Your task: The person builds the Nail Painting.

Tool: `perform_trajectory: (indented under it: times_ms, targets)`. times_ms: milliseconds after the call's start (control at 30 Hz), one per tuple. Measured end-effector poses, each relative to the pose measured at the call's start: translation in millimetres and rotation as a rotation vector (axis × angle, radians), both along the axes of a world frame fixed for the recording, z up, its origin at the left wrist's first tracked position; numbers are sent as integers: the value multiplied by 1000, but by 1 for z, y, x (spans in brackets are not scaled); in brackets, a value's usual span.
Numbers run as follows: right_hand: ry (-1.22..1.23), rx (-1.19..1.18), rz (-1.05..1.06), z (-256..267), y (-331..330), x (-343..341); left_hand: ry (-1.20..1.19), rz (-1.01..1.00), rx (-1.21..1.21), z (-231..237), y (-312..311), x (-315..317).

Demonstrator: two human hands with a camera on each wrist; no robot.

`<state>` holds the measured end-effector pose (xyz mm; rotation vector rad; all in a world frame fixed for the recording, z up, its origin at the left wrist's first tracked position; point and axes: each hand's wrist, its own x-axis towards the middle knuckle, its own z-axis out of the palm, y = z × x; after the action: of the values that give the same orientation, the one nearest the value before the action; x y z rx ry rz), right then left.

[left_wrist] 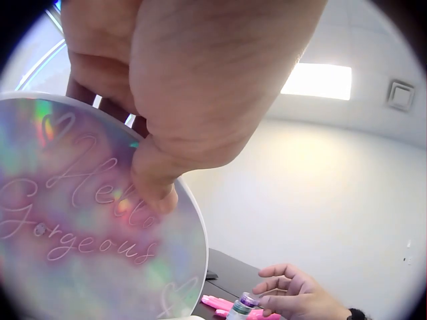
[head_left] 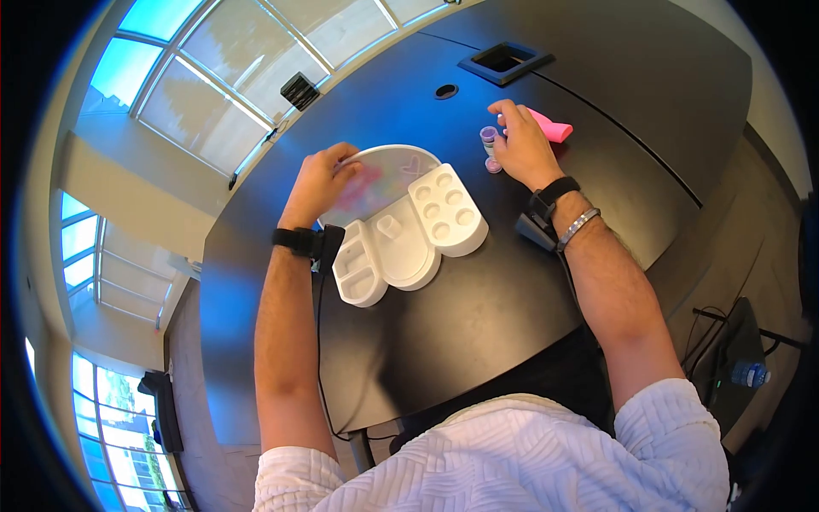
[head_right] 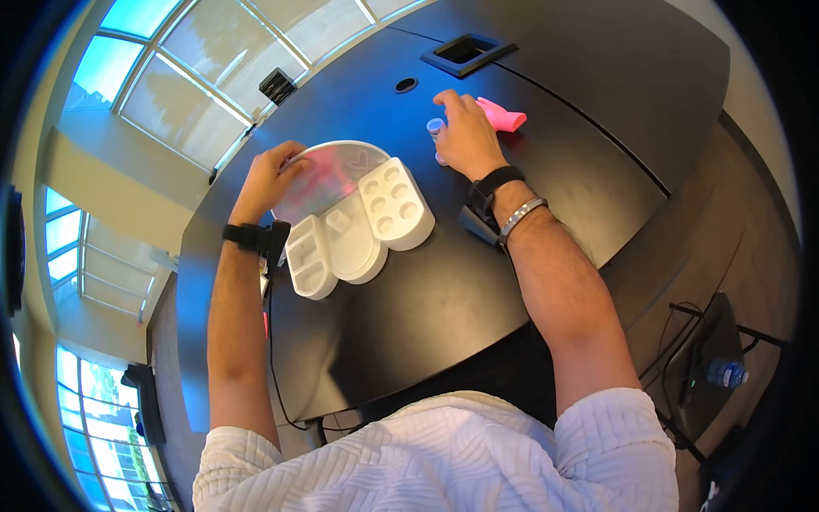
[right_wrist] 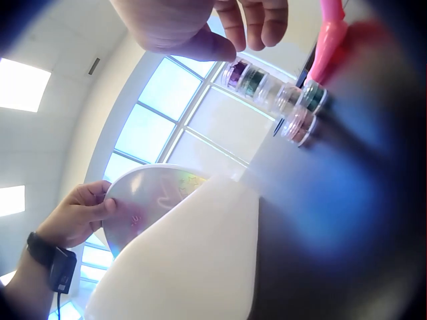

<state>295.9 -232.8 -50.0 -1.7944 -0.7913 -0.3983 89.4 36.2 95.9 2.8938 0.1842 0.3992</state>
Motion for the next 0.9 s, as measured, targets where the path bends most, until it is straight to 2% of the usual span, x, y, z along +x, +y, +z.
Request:
perform_trajectory:
  times_ms: [67,133,167,233,300,367,433,500,600,633,667,900]
  targets:
    - [32,-97,10,-4,0,3,-52,-13,-31,2,-2,-7]
    - [19,-108,39,-6,-1,3,-266,-12,-7,2,-4,-19]
    - [15,-115,62,-5,0,3,-271,-8,-8,3,-4,-27]
    - [-5,-136,100,2,-4,-4,-397,48,-137,6,-5,-43]
    - [-20,-161,138,2,-3,-9,-424,66,-167,1,-7,-62]
    - [-227,-210,104,-11,0,-7,-479,101,-311,-13,-1,-81]
    - [-243,-258,105,-17,0,-4,-482,123,-371,-30,1,-99]
    - [-265,-309,109,-17,-1,-3,-428,175,-536,-51,6,-115]
    - [-191,-382,130,-10,-4,-5,-437,151,-621,-86,11,-131]
    - [-98,-376,163,-7,-5,-5,-424,151,-672,-94,9,-133]
    - [-6,-370,194,-5,-6,-4,-429,171,-661,-102,8,-133]
    - [-92,-310,168,-11,-3,-3,-476,138,-671,-133,3,-144]
